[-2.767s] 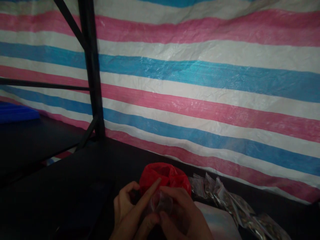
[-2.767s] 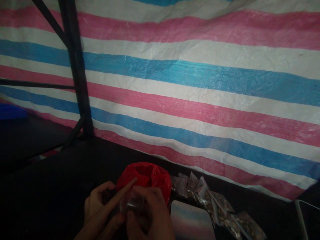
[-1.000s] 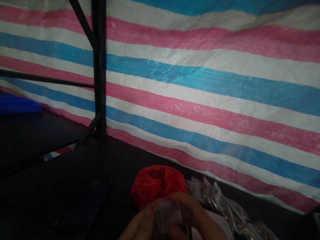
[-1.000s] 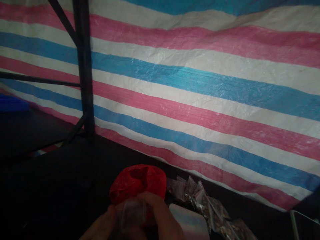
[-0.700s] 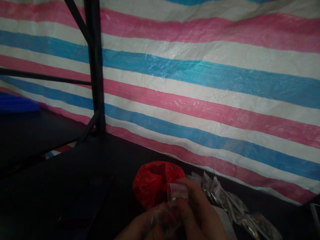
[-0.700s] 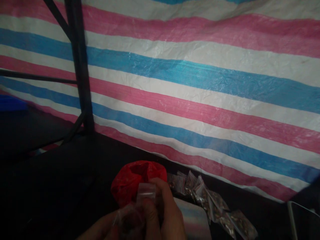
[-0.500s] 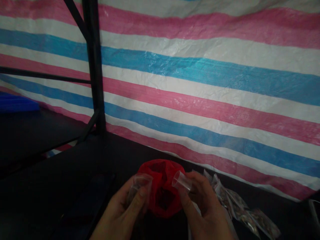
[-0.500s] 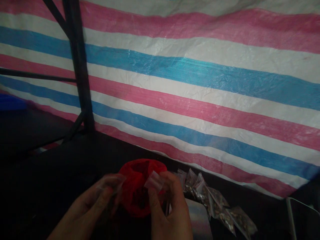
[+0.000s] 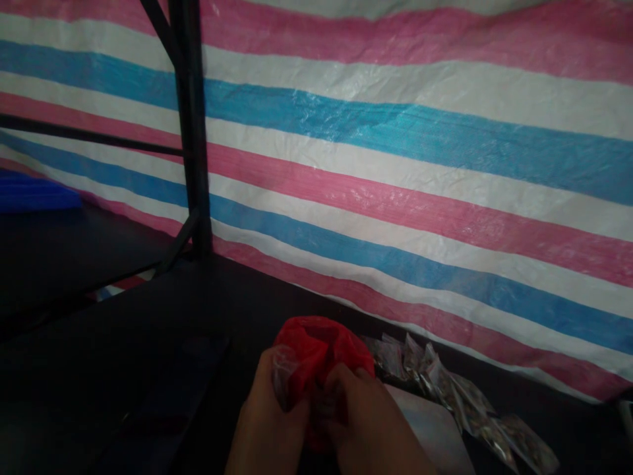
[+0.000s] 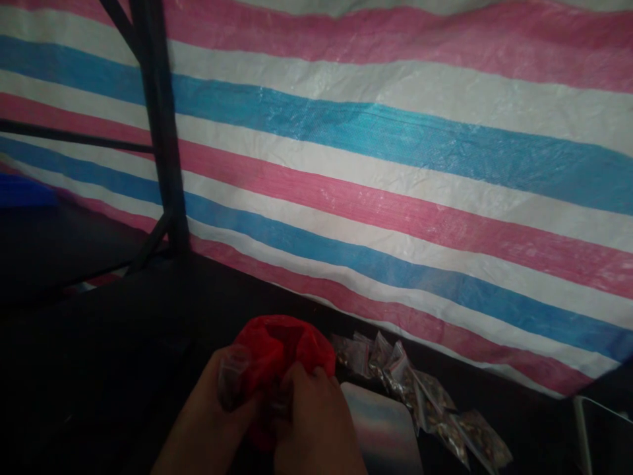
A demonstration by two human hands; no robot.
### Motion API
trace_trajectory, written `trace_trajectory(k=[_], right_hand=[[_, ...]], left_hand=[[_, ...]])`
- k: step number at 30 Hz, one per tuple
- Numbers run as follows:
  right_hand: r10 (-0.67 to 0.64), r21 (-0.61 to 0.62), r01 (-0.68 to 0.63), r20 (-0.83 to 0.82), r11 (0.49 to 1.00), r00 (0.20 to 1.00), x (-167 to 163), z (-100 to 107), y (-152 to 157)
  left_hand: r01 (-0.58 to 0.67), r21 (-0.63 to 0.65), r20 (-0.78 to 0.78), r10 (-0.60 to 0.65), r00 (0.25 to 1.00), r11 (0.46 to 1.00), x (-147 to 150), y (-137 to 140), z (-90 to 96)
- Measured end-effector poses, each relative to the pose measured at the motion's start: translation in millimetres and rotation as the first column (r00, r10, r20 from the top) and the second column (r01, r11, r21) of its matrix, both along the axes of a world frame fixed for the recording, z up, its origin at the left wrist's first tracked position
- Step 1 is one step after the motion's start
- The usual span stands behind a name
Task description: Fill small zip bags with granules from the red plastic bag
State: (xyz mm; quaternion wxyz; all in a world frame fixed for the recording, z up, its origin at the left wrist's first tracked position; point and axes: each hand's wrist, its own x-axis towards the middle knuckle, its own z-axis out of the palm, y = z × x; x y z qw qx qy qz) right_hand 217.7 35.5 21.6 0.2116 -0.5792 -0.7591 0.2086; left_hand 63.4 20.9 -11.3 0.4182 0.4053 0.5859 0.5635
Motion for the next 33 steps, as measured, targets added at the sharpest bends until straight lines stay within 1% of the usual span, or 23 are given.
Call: trace_trajectory(k=[2, 4, 6, 8, 11, 15, 16, 18, 21, 22, 24, 26, 27, 29, 31, 32, 33], right_hand=[[0.006, -0.081, 0.0, 0.073, 0.997, 0.997, -1.0, 2.8, -4.9], [0.008, -0.13, 0.006, 0.106, 0.991, 0.994, -0.8, 6.5, -8.6], [0.007, -0.133, 0.004, 0.076, 0.991, 0.997, 1.4, 8.7, -10.9], [-0.001, -0.106, 0.007, 0.052, 0.994, 0.999, 4.2, 10.6, -12.3], [-0.028, -0.101, 0.039, 0.111, 0.994, 0.993, 4.5, 19.2, -14.5], [-0.004, -0.243, 0.07, 0.259, 0.968, 0.966, -4.0, 39.0, -18.6], [0.005, -0.27, 0.073, 0.278, 0.96, 0.96, -6.1, 42.8, -19.6], [0.012, -0.301, 0.084, 0.304, 0.95, 0.953, -9.2, 47.4, -21.7], [-0.001, -0.33, 0.122, 0.346, 0.936, 0.938, -9.9, 49.0, -25.3], [0.0, -0.341, 0.13, 0.357, 0.931, 0.934, -9.3, 49.2, -26.6], [0.008, -0.358, 0.13, 0.358, 0.925, 0.934, -7.6, 49.9, -28.6], [0.018, -0.341, 0.095, 0.315, 0.935, 0.949, -6.0, 50.7, -27.7], [0.024, -0.305, 0.065, 0.278, 0.95, 0.96, -5.7, 50.6, -25.7], [0.035, -0.167, -0.001, 0.202, 0.986, 0.979, -6.4, 47.9, -18.4], [0.043, -0.029, -0.038, 0.173, 0.999, 0.984, -8.2, 41.6, -8.9], [0.042, 0.007, -0.044, 0.173, 0.999, 0.984, -9.0, 37.3, -4.6], [0.043, 0.016, -0.047, 0.175, 0.999, 0.984, -9.4, 32.6, -1.0]], left_hand=[[-0.039, 0.042, 0.102, 0.035, 0.994, 0.998, -4.6, 0.6, 7.2], [-0.112, 0.055, 0.142, 0.104, 0.984, 0.992, -7.8, -0.9, 16.6], [-0.175, 0.075, 0.137, 0.163, 0.977, 0.982, -8.7, -3.8, 24.9], [-0.21, 0.109, 0.118, 0.198, 0.973, 0.972, -7.7, -6.8, 30.2], [-0.22, 0.124, 0.157, 0.2, 0.967, 0.968, -6.7, -9.0, 32.8], [-0.201, 0.06, 0.23, 0.182, 0.956, 0.978, -9.6, -8.4, 34.5], [-0.215, 0.045, 0.238, 0.199, 0.951, 0.976, -10.5, -8.4, 36.0], [-0.28, 0.044, 0.218, 0.264, 0.939, 0.959, -11.4, -9.4, 40.7], [-0.403, 0.122, 0.117, 0.39, 0.913, 0.907, -10.7, -12.3, 47.3], [-0.42, 0.141, 0.09, 0.411, 0.907, 0.897, -10.4, -13.1, 47.9], [-0.405, 0.144, 0.064, 0.4, 0.914, 0.903, -10.5, -13.7, 45.4], [-0.334, 0.116, 0.065, 0.329, 0.942, 0.935, -12.3, -12.5, 38.6], [-0.285, 0.11, 0.066, 0.279, 0.958, 0.952, -13.6, -11.4, 34.4], [-0.2, 0.11, 0.061, 0.194, 0.979, 0.974, -16.1, -8.5, 26.1], [-0.176, 0.121, 0.05, 0.171, 0.984, 0.977, -16.4, -5.8, 19.6], [-0.181, 0.123, 0.053, 0.175, 0.983, 0.976, -15.2, -4.7, 17.0], [-0.185, 0.117, 0.062, 0.179, 0.982, 0.976, -13.0, -4.0, 15.0]])
